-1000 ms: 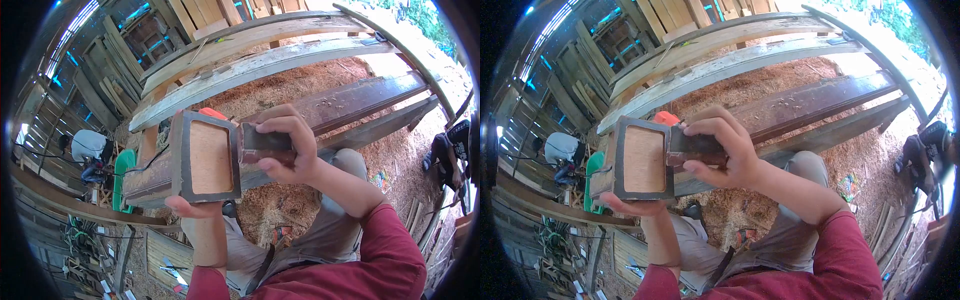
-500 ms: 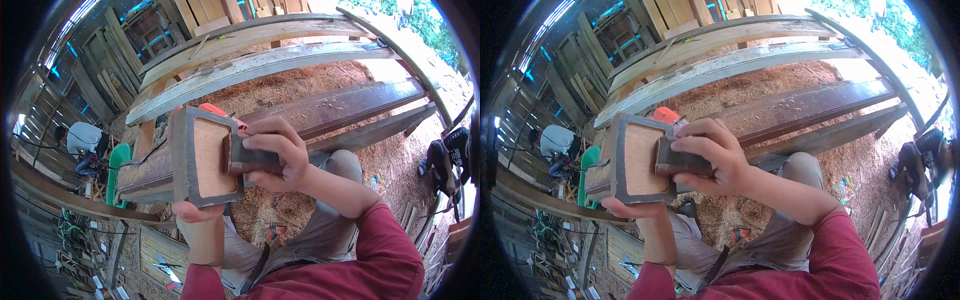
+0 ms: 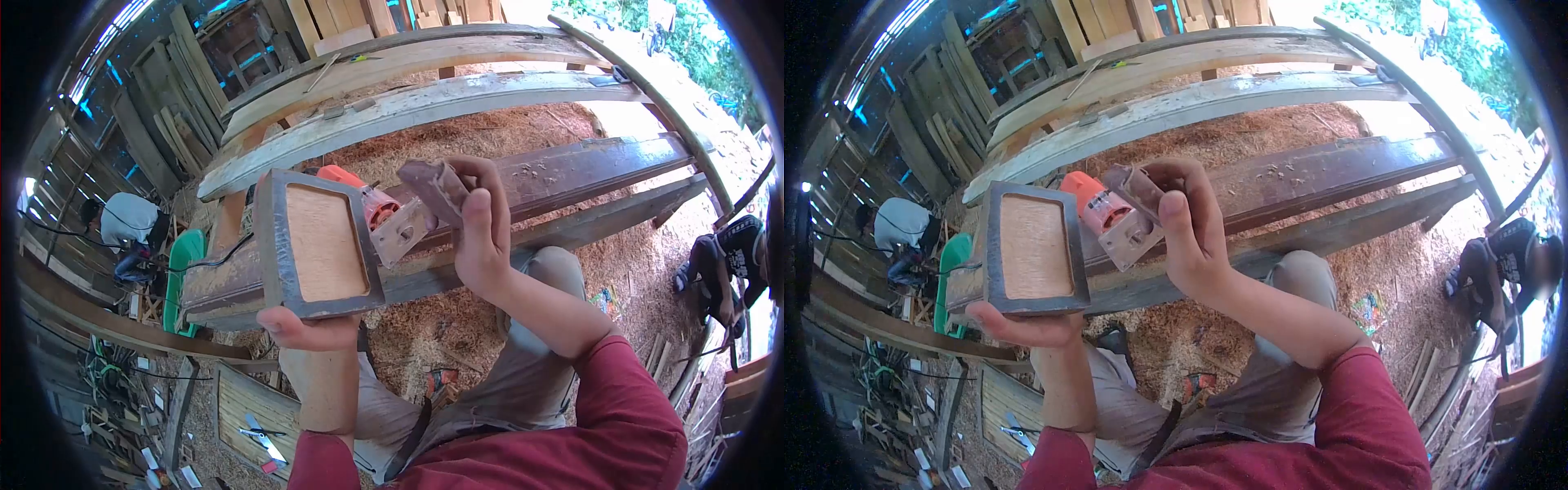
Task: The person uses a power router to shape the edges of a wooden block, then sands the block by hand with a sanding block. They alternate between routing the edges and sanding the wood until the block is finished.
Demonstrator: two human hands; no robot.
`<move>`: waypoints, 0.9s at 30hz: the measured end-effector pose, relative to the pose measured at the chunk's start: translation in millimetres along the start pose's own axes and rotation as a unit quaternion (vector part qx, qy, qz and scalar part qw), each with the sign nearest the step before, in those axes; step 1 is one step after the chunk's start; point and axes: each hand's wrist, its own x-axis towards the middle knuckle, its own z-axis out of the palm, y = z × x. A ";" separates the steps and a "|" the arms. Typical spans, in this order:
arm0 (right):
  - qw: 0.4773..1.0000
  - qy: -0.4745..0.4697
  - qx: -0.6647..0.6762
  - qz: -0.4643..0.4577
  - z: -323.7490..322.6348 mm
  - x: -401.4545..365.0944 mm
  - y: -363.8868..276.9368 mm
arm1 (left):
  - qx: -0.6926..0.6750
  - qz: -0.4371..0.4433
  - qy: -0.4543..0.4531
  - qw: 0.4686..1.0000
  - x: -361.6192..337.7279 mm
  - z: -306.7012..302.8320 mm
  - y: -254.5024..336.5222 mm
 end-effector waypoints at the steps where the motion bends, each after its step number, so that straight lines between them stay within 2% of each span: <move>1: 0.999 -0.002 0.018 0.032 1.0 1.0 0.0 | -0.005 -0.002 -0.002 1.000 1.2 1.0 0.0; 4: 0.987 0.017 0.128 0.100 3.4 3.0 -0.2 | -0.019 -0.016 -0.023 0.999 1.0 11.3 1.8; 7: 0.980 -0.004 0.162 0.116 0.6 2.2 -2.4 | -0.065 -0.039 -0.073 0.994 0.0 25.6 3.0; 10: 0.982 -0.024 0.149 0.110 -2.0 1.7 2.5 | -0.245 -0.004 -0.138 0.960 -0.7 27.7 -6.7; 11: 0.983 -0.033 0.146 0.103 -0.9 2.5 2.6 | -0.249 -0.003 -0.125 0.960 -3.4 25.7 -6.7; 13: 0.985 -0.051 0.141 0.091 2.1 3.7 0.9 | -0.166 0.011 -0.086 0.982 -4.0 30.7 -6.2; 14: 0.984 -0.061 0.144 0.087 3.2 4.0 -1.9 | -0.078 0.025 -0.058 0.995 -3.4 37.3 -6.1; 16: 0.982 -0.080 0.150 0.079 4.7 4.7 -9.7 | 0.096 0.054 -0.003 0.994 1.4 58.1 -4.7; 17: 0.983 -0.090 0.149 0.064 6.4 4.8 -12.1 | 0.115 0.058 0.003 0.992 1.2 63.5 -4.6; 21: 0.983 -0.119 0.143 0.006 8.0 3.9 -12.0 | 0.036 0.050 -0.030 0.998 2.5 62.6 -6.8; 23: 0.982 -0.117 0.150 0.009 6.0 3.6 -11.4 | -0.008 0.034 -0.044 0.998 1.9 59.5 -10.1; 27: 0.977 -0.106 0.163 0.083 -3.2 8.1 -11.3 | -0.137 -0.021 -0.048 0.989 7.8 61.0 -13.4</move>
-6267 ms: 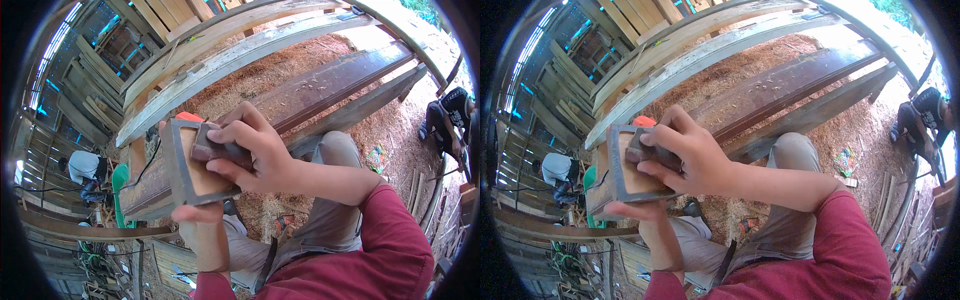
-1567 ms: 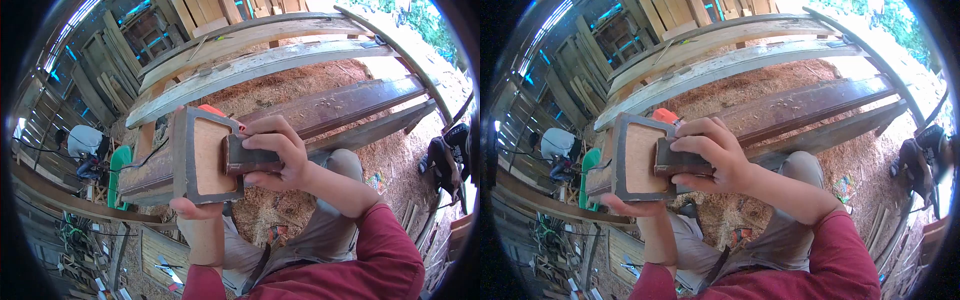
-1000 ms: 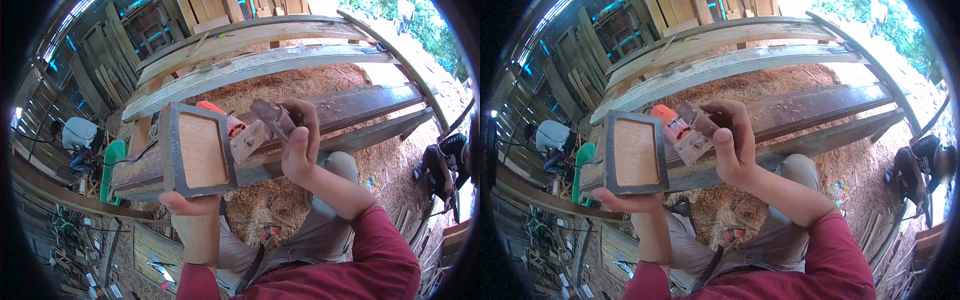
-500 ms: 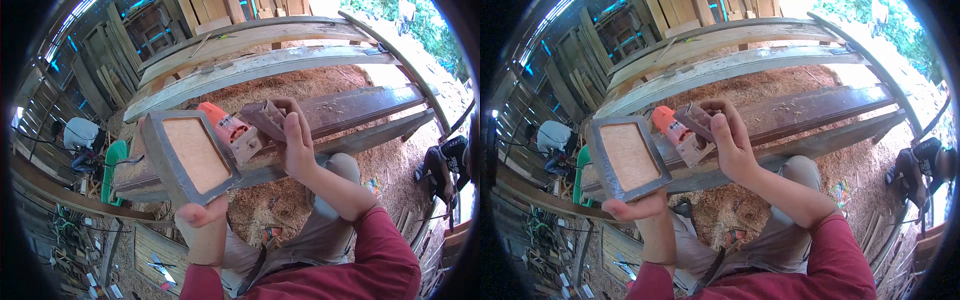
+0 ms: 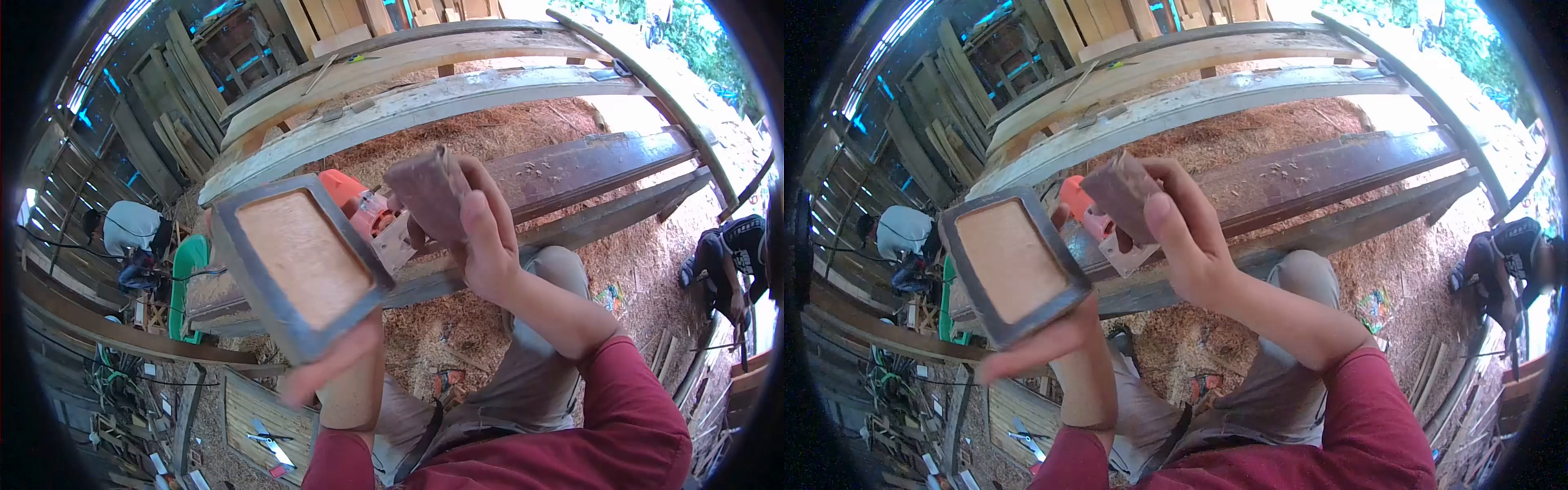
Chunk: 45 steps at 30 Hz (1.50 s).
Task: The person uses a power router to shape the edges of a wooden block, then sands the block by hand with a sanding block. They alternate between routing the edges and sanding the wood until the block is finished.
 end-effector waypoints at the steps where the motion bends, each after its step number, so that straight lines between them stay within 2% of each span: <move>1: 1.000 0.004 0.001 0.019 -3.0 1.8 0.5 | 0.018 -0.015 0.055 0.998 3.6 5.1 0.0; 3: 0.999 0.036 -0.020 0.004 -4.1 5.8 2.8 | 0.121 -0.059 0.224 0.965 11.2 21.2 5.8; 4: 0.998 0.052 -0.030 -0.004 -4.1 8.4 4.1 | 0.084 -0.094 0.222 0.967 11.1 16.3 8.7; 7: 0.996 0.077 -0.036 -0.013 -10.0 13.1 5.3 | -0.011 -0.193 0.090 0.977 12.9 -4.2 0.2; 10: 0.994 0.099 -0.043 -0.020 -14.2 17.0 1.7 | -0.094 -0.228 0.060 0.967 15.0 -14.9 -6.1; 12: 0.993 0.100 -0.046 -0.039 -19.6 19.8 -0.4 | -0.159 -0.255 -0.027 0.954 18.2 -33.1 -8.5; 14: 0.993 0.084 -0.041 -0.071 -27.9 21.9 -0.8 | -0.196 -0.267 -0.028 0.943 16.1 -38.9 -10.8; 16: 0.990 0.086 -0.043 -0.101 -29.5 21.4 -1.9 | -0.205 -0.266 0.055 0.940 17.1 -20.9 -10.1; 18: 0.987 0.089 -0.059 -0.117 -29.4 20.9 -3.8 | -0.164 -0.264 0.022 0.950 17.9 -23.4 -9.6; 20: 0.985 0.092 -0.089 -0.117 -27.9 19.6 -5.7 | -0.135 -0.248 0.047 0.958 18.5 -18.6 -9.7; 22: 0.973 0.081 -0.166 -0.135 -31.9 18.4 -8.2 | -0.117 -0.220 0.127 0.960 21.7 1.6 -8.2; 25: 0.952 0.069 -0.233 -0.186 -35.1 19.1 -1.3 | -0.143 -0.164 0.147 0.965 24.1 12.5 -10.2; 27: 0.940 0.052 -0.249 -0.225 -35.1 20.4 1.9 | -0.212 -0.140 0.115 0.960 23.1 -1.4 -7.1; 29: 0.931 0.026 -0.253 -0.262 -34.1 18.8 1.7 | -0.191 -0.114 0.099 0.970 19.7 -9.0 -2.5; 30: 0.920 0.036 -0.257 -0.295 -30.0 20.0 3.2 | -0.136 -0.099 0.099 0.981 18.3 -5.5 -0.8; 34: 0.885 -0.032 -0.323 -0.332 -21.1 19.4 -1.5 | -0.077 0.008 -0.020 0.997 21.1 -3.3 -10.4; 35: 0.885 -0.044 -0.335 -0.321 -17.7 16.1 -3.1 | -0.073 0.027 -0.040 0.996 20.8 -2.4 -11.7; 37: 0.881 -0.070 -0.361 -0.298 -14.1 8.6 -8.0 | -0.055 0.033 -0.019 0.998 16.5 5.5 -11.0; 38: 0.889 -0.057 -0.340 -0.303 -9.7 8.0 -5.5 | 0.006 0.035 0.069 0.997 11.8 11.5 -9.4; 40: 0.884 -0.064 -0.358 -0.294 -6.5 5.9 -8.7 | -0.021 0.085 -0.022 0.996 13.9 9.5 -14.0; 42: 0.881 -0.065 -0.370 -0.286 -4.8 4.8 -10.4 | -0.012 0.095 -0.070 0.993 13.9 8.4 -13.4; 45: 0.886 -0.054 -0.369 -0.275 -3.1 2.5 -9.2 | 0.004 0.059 -0.079 0.995 8.9 6.0 -7.5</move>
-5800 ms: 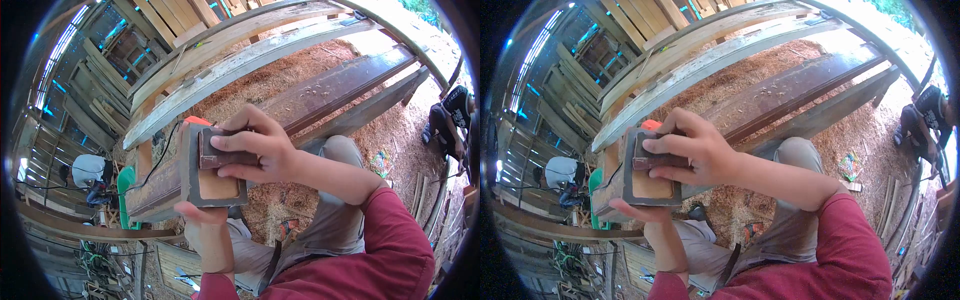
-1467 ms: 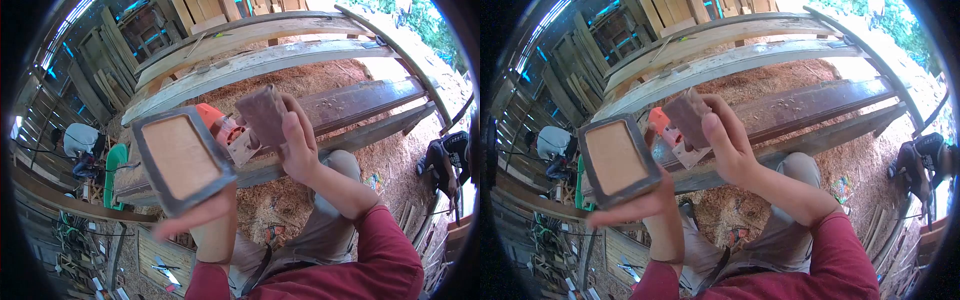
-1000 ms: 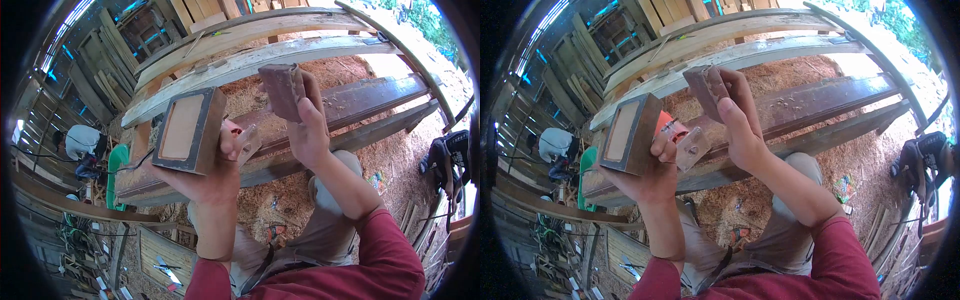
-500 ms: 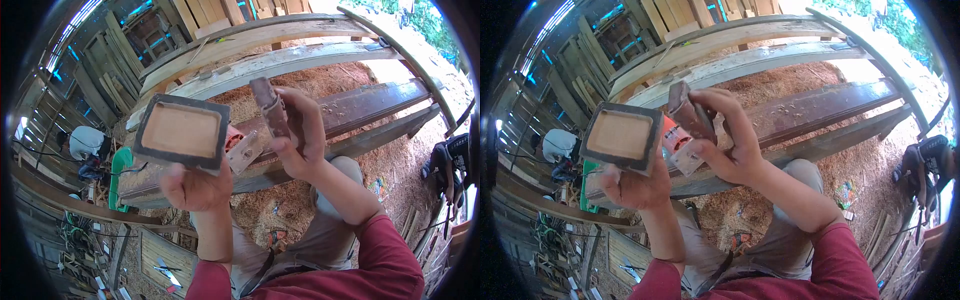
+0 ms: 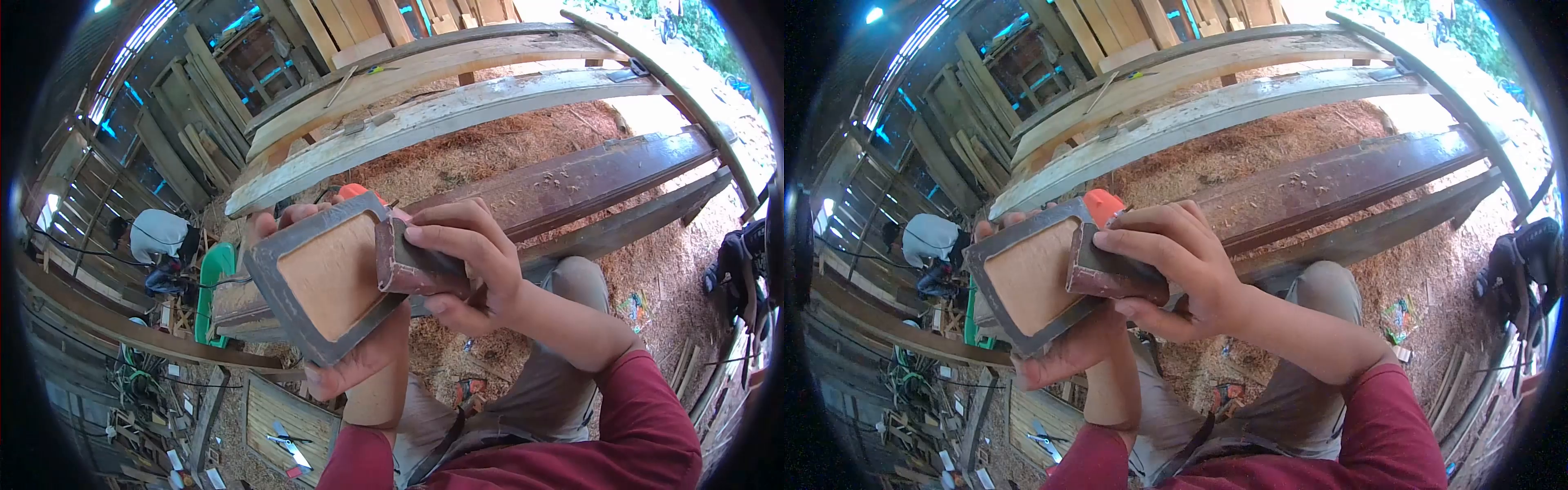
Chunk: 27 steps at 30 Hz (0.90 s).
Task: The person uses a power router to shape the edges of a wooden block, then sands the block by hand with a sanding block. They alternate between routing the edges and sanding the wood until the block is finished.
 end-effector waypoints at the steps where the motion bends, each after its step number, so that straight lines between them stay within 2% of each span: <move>1: 1.000 0.006 0.006 0.007 1.2 -1.3 0.4 | -0.032 -0.002 -0.003 0.999 -0.6 -2.3 -1.9; 3: 1.000 0.013 0.016 0.014 3.1 -3.0 0.4 | 0.003 0.007 0.034 0.999 -2.0 -2.5 -2.3; 4: 1.000 0.015 0.018 0.015 3.8 -3.6 0.1 | 0.069 0.019 0.074 0.995 -3.9 -0.6 -1.0; 6: 1.000 0.013 0.024 0.013 4.8 -5.0 0.1 | 0.128 0.053 0.070 0.988 -4.4 -0.1 -1.1; 10: 0.999 0.009 0.033 -0.016 9.0 -8.4 -0.7 | 0.136 0.132 -0.071 0.979 -0.3 -10.1 -0.5; 12: 0.999 0.006 0.038 -0.027 10.5 -9.7 -4.1 | 0.189 0.134 -0.078 0.970 -2.1 -11.0 5.7; 16: 0.997 0.010 0.071 -0.012 16.0 -12.5 -14.5 | 0.310 0.097 -0.027 0.945 -8.4 -11.4 21.2; 19: 0.996 0.011 0.089 0.003 21.8 -14.3 -16.6 | 0.333 0.078 0.058 0.938 -11.8 -6.7 19.6; 21: 0.996 0.007 0.092 0.010 22.4 -15.9 -17.5 | 0.355 0.075 0.049 0.931 -11.6 -6.3 21.4; 22: 0.996 0.007 0.093 0.014 22.7 -16.7 -18.5 | 0.374 0.080 0.000 0.924 -10.9 -14.0 27.0; 24: 0.994 -0.001 0.106 0.012 23.5 -14.9 -18.9 | 0.401 0.092 -0.025 0.911 -9.4 -16.1 28.0; 27: 0.990 -0.041 0.132 0.004 23.8 -8.9 -17.8 | 0.406 0.087 0.041 0.909 -11.0 -6.6 25.6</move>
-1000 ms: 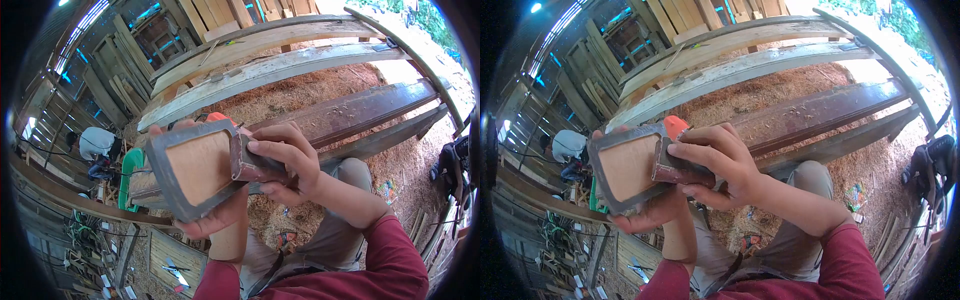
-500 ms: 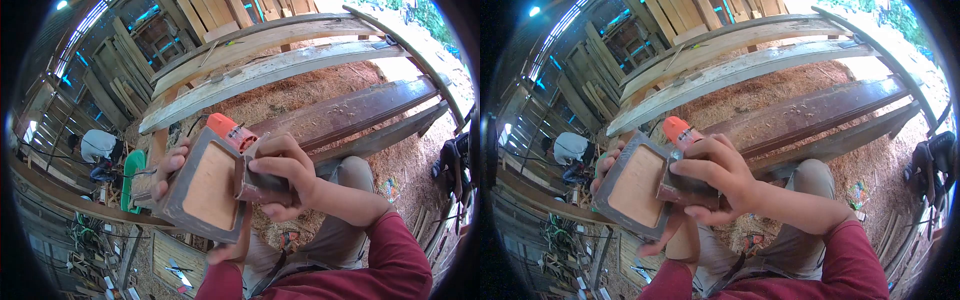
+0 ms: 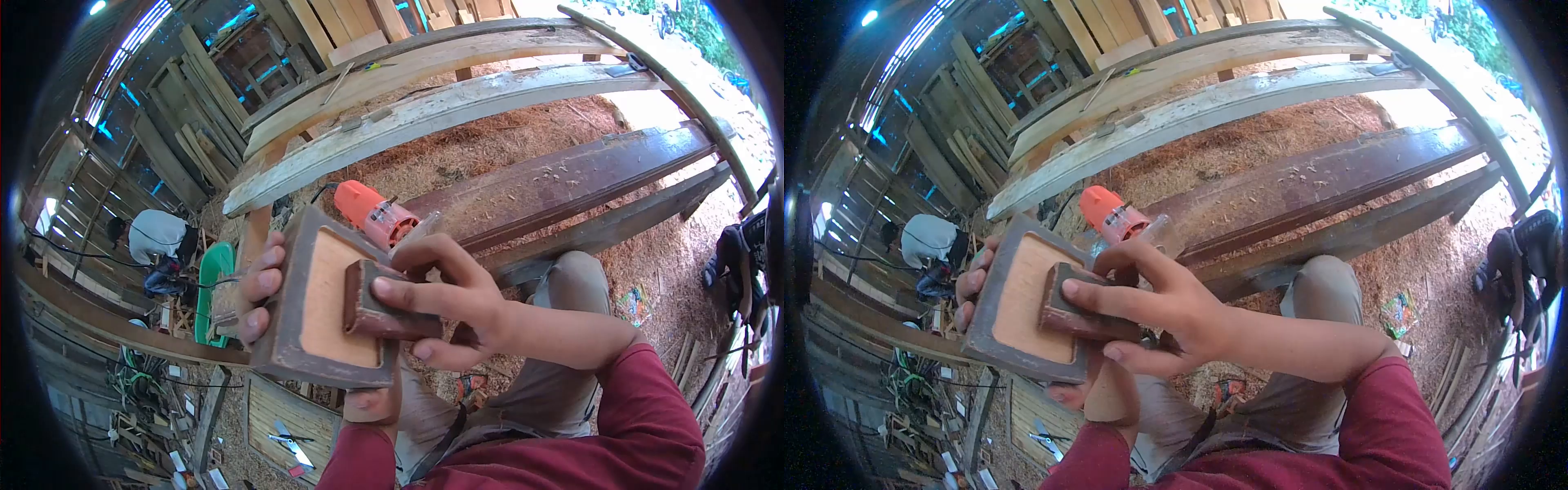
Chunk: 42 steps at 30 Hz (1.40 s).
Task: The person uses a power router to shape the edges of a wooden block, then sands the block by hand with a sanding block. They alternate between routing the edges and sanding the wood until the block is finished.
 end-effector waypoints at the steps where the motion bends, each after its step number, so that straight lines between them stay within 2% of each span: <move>1: 1.000 -0.025 0.004 0.005 -0.9 1.3 0.9 | -0.011 -0.020 0.009 1.000 -0.6 -0.3 5.6; 3: 0.996 -0.089 -0.002 0.025 -4.8 2.7 1.6 | -0.023 -0.010 0.011 1.000 1.8 -4.3 5.8; 5: 0.984 -0.167 -0.024 0.051 -12.7 3.7 1.4 | -0.032 0.038 0.000 0.999 8.0 -11.3 -4.0; 10: 0.990 -0.134 -0.039 0.022 -12.3 2.4 3.1 | -0.095 0.069 -0.020 0.993 9.9 -2.2 -14.7; 13: 0.993 -0.104 -0.045 0.029 -16.5 5.5 3.2 | -0.082 0.077 -0.082 0.990 9.1 -3.3 -14.4; 15: 0.993 -0.106 -0.045 0.039 -19.3 5.9 1.9 | -0.075 0.070 -0.060 0.993 6.2 0.5 -14.3; 18: 0.989 -0.132 -0.051 0.034 -20.3 7.2 -0.8 | -0.090 0.052 0.038 0.994 6.2 10.3 -19.3; 20: 0.985 -0.158 -0.062 0.026 -19.1 5.8 -3.5 | -0.086 0.030 0.052 0.995 5.5 -7.1 -26.1; 23: 0.992 -0.115 -0.052 0.030 -15.7 0.0 -1.9 | -0.104 0.057 0.022 0.993 3.6 1.7 -27.5; 24: 0.993 -0.104 -0.046 0.035 -16.6 -0.4 0.5 | -0.072 0.027 -0.003 0.997 -4.3 2.1 -16.9; 28: 0.993 -0.100 -0.055 0.044 -23.8 2.4 4.8 | -0.076 0.029 -0.033 0.996 -2.4 9.9 -17.5; 31: 0.988 -0.130 -0.067 0.044 -25.1 1.0 4.1 | -0.068 0.043 0.019 0.997 8.2 5.8 -33.0; 33: 0.989 -0.125 -0.063 0.049 -21.1 -4.4 4.4 | -0.115 0.059 0.047 0.990 10.2 10.3 -37.2; 35: 0.991 -0.104 -0.059 0.064 -29.3 -1.4 7.0 | -0.010 -0.023 0.039 0.999 -4.0 21.1 -16.9; 36: 0.991 -0.097 -0.058 0.071 -33.1 0.1 7.5 | -0.003 -0.020 -0.001 1.000 -8.0 18.8 -16.9; 39: 0.994 -0.078 -0.050 0.059 -29.0 -1.4 12.2 | -0.007 -0.006 -0.029 1.000 -5.2 19.1 -21.2; 41: 0.981 -0.152 -0.068 0.094 -34.6 0.4 3.3 | -0.035 0.026 -0.011 0.999 5.4 6.6 -37.8; 42: 0.975 -0.176 -0.086 0.101 -34.4 0.3 -0.5 | -0.079 -0.001 0.005 0.997 6.4 3.1 -40.1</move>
